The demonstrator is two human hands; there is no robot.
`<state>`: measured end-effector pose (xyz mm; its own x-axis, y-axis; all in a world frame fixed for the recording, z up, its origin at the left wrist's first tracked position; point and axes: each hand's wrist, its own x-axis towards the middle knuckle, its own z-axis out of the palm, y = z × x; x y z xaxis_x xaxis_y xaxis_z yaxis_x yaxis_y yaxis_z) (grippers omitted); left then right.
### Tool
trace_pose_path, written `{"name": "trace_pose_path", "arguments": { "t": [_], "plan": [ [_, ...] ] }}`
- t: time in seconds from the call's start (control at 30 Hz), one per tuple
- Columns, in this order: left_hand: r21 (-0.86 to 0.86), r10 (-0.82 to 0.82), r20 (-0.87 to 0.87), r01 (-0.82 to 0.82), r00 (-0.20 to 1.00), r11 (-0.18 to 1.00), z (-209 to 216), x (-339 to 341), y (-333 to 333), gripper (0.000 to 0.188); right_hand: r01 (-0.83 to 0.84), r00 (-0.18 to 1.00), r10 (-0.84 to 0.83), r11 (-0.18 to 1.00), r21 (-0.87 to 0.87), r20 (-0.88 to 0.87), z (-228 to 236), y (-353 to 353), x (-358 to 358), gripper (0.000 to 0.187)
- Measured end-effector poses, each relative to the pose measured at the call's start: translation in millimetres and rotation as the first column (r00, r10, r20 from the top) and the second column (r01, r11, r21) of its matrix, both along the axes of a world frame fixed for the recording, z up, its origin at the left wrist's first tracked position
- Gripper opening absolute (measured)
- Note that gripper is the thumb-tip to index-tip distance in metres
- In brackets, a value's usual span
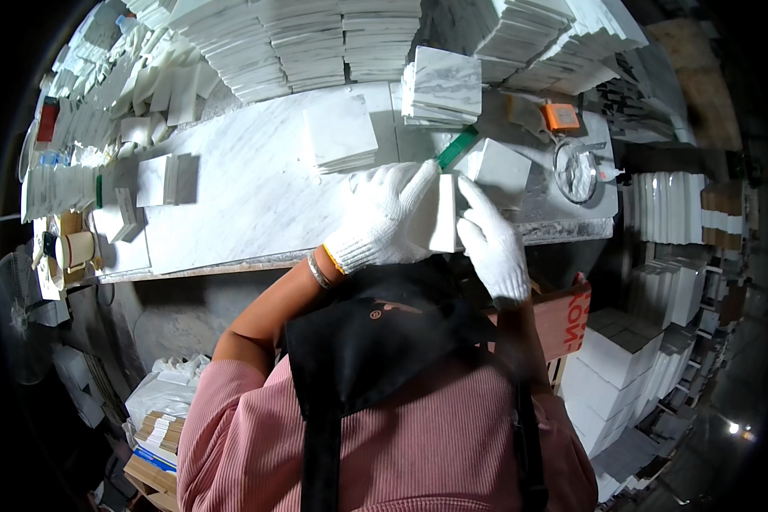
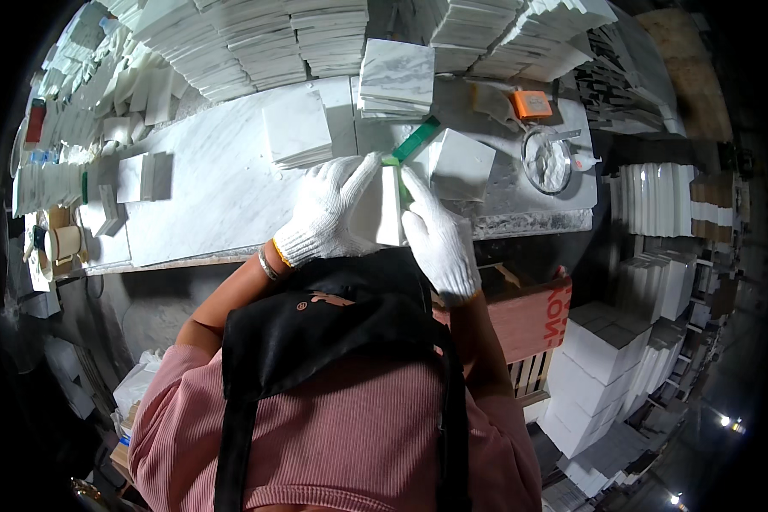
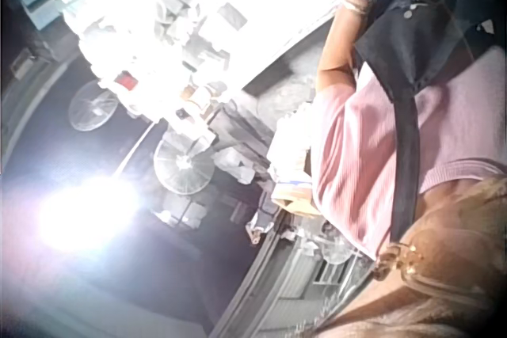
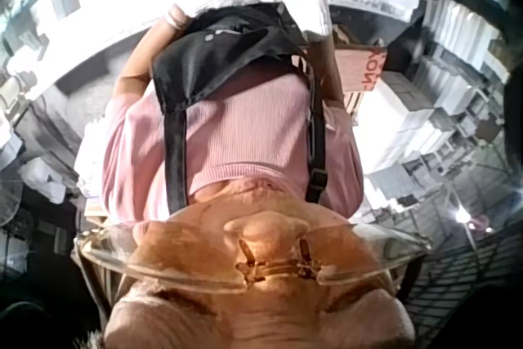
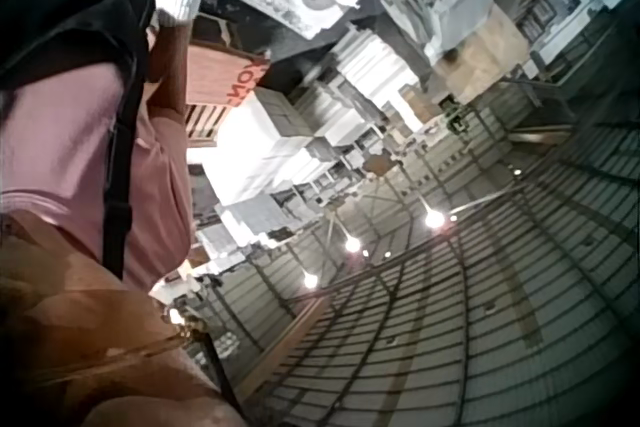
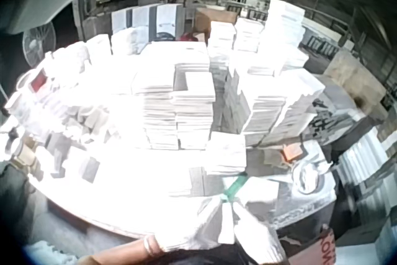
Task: The person smooths the edges of white rectangular tiles using a green sanding block and a metal scraper. They repeatedly pick up tiles, sand the edges, and place them back on the table or into a nearby box.
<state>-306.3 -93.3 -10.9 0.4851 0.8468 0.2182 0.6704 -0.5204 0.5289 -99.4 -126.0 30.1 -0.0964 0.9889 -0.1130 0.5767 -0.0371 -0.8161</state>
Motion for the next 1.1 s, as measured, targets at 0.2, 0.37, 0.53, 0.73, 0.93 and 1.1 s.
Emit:
{"name": "trace_pose_path", "arguments": {
  "t": [0.2,0.37,0.53,0.73,0.93,1.1],
  "plan": [
    [0.058,0.065,-0.112,-0.059,0.992,0.997,-19,-8,7,0.114,0.145,0.962,-0.17,0.981,-0.126,-0.213,50,-18,23,0.048],
    [-0.17,0.084,-0.019,-0.086,0.996,0.982,14,0,1,0.115,0.36,0.898,-0.379,0.925,-0.122,-0.222,20,-8,65,0.045],
    [-0.242,0.067,0.104,-0.04,0.992,0.969,13,4,-1,0.129,0.604,0.784,-0.577,0.794,0.068,-0.228,-23,25,153,0.031],
    [-0.19,0.021,0.173,0.012,0.985,0.982,13,12,-3,0.126,0.492,0.682,-0.484,0.858,0.145,0.548,-75,64,259,0.039],
    [-0.064,0.042,0.147,-0.033,0.988,0.997,8,14,-5,0.117,0.343,0.704,-0.495,0.865,0.367,0.51,-18,48,150,0.045],
    [-0.061,0.007,0.057,-0.003,0.998,0.998,20,19,1,0.115,0.088,0.909,-0.194,0.954,-0.286,-0.368,4,5,33,0.052]
  ]
}}
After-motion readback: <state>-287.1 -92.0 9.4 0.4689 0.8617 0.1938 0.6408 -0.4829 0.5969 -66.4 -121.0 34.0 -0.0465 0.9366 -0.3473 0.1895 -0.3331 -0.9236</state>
